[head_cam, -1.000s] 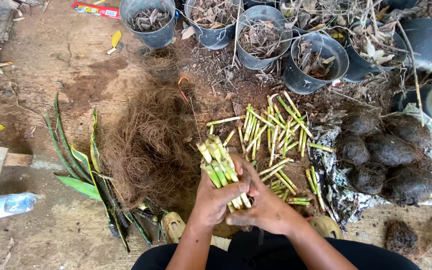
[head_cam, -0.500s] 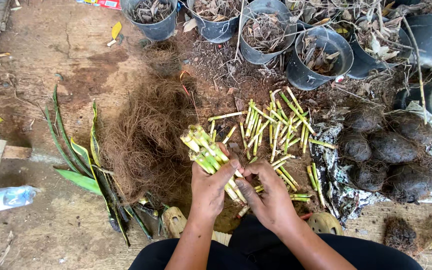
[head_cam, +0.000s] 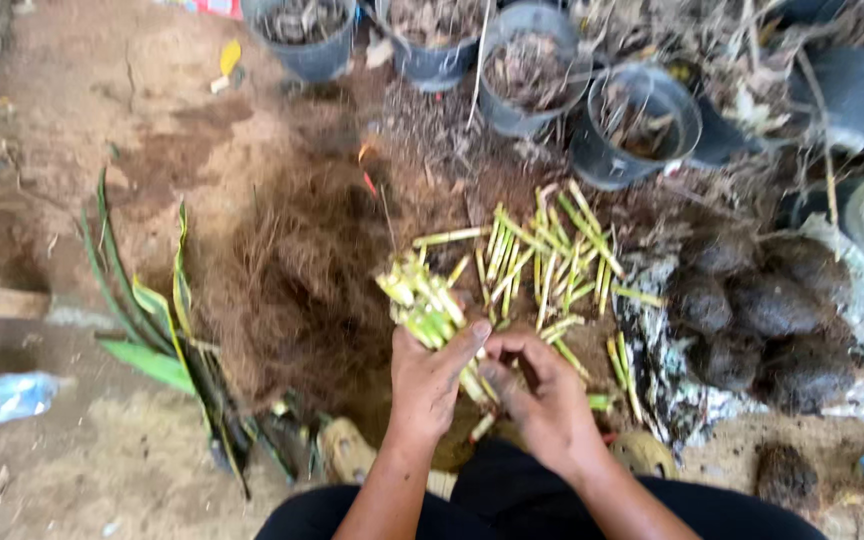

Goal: The person sits on the ground and gathers cut green plant stems into a neat bundle. They repeatedly pick up stems, align them, and hold the growing bundle in one hand while adding more pieces with the other.

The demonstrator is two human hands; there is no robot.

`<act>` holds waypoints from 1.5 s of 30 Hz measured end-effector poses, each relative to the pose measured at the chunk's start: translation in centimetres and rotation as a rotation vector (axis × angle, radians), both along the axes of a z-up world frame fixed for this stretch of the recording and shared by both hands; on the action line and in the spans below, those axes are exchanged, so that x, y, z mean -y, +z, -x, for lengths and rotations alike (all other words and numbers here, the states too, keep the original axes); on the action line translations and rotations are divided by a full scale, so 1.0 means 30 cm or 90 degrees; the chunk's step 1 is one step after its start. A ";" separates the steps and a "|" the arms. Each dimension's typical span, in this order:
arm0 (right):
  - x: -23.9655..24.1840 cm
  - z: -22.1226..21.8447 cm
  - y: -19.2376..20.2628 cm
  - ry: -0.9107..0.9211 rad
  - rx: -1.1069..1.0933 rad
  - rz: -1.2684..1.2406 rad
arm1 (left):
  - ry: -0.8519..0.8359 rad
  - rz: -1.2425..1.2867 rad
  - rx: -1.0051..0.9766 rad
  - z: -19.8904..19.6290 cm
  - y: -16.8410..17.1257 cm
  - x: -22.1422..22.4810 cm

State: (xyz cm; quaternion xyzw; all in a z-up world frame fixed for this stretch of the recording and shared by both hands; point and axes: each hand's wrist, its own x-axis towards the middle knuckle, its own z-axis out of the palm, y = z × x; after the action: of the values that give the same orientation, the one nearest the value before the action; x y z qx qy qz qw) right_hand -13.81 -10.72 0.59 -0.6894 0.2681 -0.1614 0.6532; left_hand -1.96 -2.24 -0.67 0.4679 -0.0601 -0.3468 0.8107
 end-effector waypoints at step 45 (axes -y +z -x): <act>-0.011 -0.003 -0.035 0.073 0.072 -0.061 | 0.052 0.115 0.007 -0.006 -0.027 -0.042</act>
State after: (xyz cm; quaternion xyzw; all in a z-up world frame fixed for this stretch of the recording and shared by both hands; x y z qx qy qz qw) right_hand -13.71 -10.38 -0.46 -0.6612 0.1988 -0.1494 0.7078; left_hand -1.78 -0.99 -1.49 0.3970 -0.0766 -0.3036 0.8627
